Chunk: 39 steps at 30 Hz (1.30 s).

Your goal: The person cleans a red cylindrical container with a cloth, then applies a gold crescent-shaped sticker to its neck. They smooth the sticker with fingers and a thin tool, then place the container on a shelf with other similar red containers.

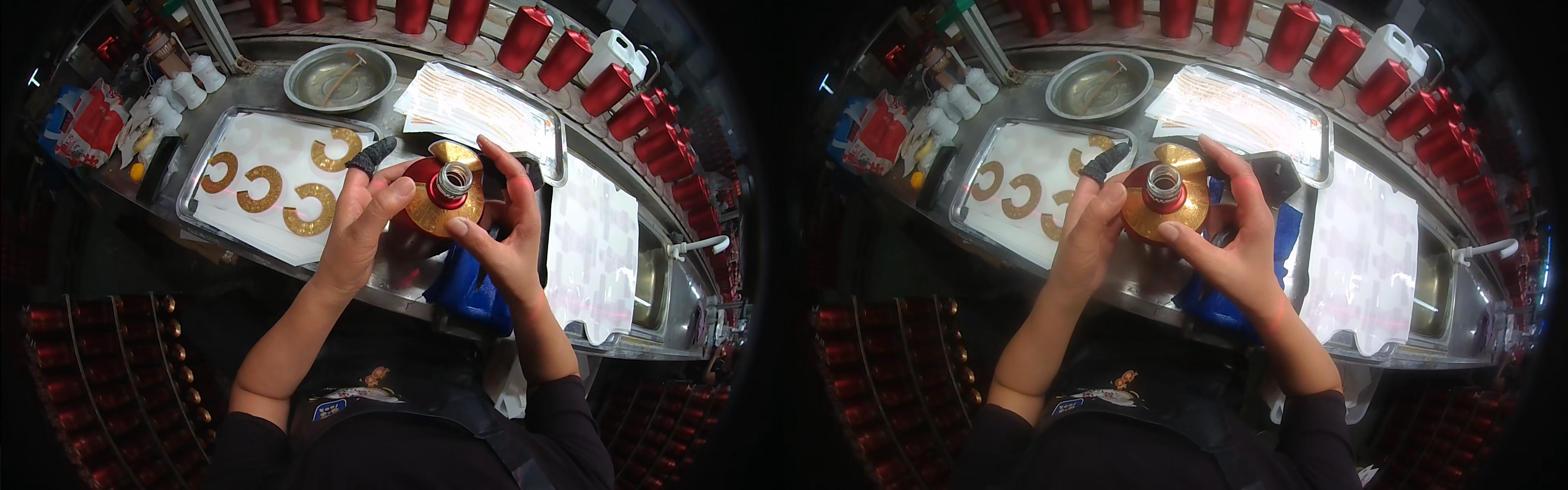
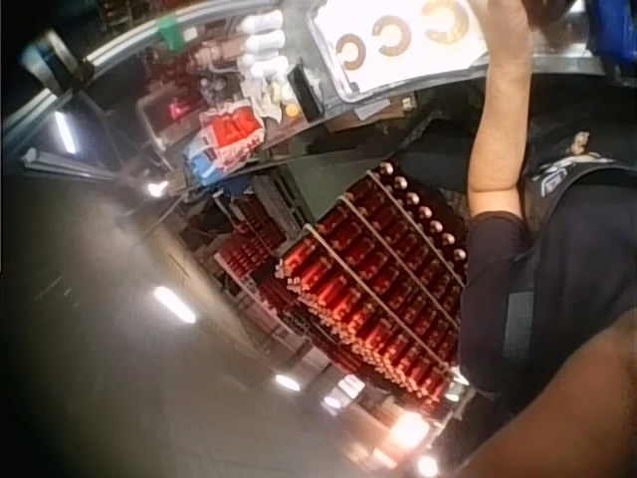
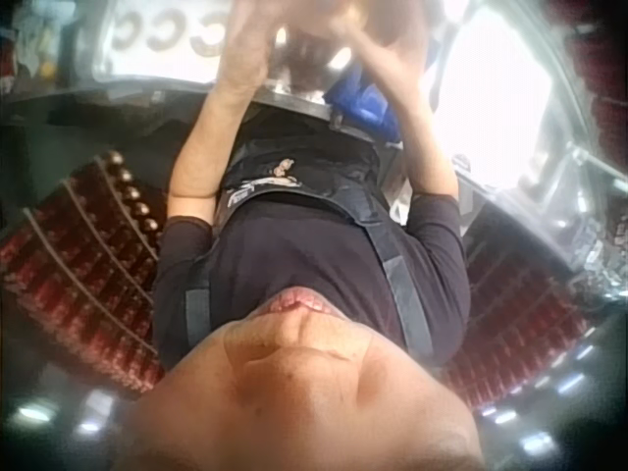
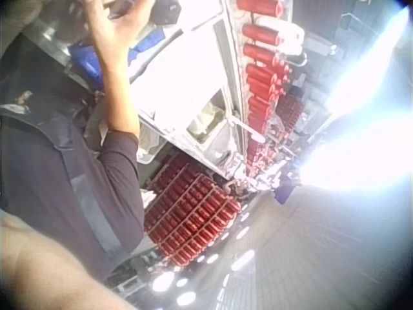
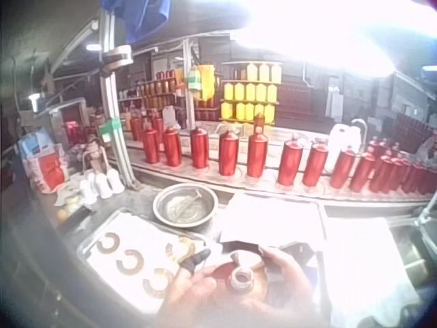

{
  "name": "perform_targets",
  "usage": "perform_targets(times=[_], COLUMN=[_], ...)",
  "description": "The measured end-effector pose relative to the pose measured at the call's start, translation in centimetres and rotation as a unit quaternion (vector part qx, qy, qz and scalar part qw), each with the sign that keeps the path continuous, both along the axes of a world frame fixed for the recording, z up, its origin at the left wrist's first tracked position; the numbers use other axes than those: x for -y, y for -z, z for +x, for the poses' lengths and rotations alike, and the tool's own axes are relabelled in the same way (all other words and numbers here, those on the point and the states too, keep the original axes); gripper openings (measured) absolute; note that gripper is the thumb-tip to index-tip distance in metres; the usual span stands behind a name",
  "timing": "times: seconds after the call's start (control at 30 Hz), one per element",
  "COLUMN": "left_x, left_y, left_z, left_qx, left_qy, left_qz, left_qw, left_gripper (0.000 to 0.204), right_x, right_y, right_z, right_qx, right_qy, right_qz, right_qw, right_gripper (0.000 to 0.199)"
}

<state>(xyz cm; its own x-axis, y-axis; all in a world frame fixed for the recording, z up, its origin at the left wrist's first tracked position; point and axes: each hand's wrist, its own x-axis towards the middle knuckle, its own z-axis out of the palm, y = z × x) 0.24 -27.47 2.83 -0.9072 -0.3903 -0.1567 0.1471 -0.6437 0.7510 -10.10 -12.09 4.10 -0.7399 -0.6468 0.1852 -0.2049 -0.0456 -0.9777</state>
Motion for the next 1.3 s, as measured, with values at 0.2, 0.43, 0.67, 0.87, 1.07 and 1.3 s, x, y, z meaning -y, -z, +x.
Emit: perform_targets(times=[0.2, 0.43, 0.67, 0.87, 1.07, 1.3], left_x=[-0.2, 0.0, -0.2, -0.3, -1.1, -1.4], left_y=[0.4, 0.4, -0.1, -0.2, 0.1, 1.3], left_z=[0.0, 0.3, -0.1, -0.2, 0.1, 0.1], left_qx=[-0.011, -0.005, -0.015, -0.01, 0.001, 0.018], left_qy=[0.003, 0.01, 0.014, 0.014, -0.005, -0.009], left_qz=[-0.071, -0.069, -0.047, -0.024, -0.139, -0.204], left_qw=[0.997, 0.998, 0.999, 1.0, 0.99, 0.979], left_gripper=[0.047, 0.046, 0.046, 0.045, 0.059, 0.071], right_x=[0.2, 0.1, 0.3, 0.6, 0.0, 0.0], right_y=[-0.4, -0.9, -0.6, -0.7, -0.8, -0.4], right_z=[0.3, 0.4, 0.4, 0.7, 0.3, 0.0], right_qx=[-0.03, -0.007, -0.013, -0.036, 0.117, 0.107], right_qy=[0.0, 0.004, 0.015, 0.026, -0.011, -0.014], right_qz=[0.032, 0.045, 0.028, 0.011, -0.052, -0.045], right_qw=[0.999, 0.999, 0.999, 0.999, 0.992, 0.993], right_gripper=[0.084, 0.087, 0.078, 0.069, 0.061, 0.06])
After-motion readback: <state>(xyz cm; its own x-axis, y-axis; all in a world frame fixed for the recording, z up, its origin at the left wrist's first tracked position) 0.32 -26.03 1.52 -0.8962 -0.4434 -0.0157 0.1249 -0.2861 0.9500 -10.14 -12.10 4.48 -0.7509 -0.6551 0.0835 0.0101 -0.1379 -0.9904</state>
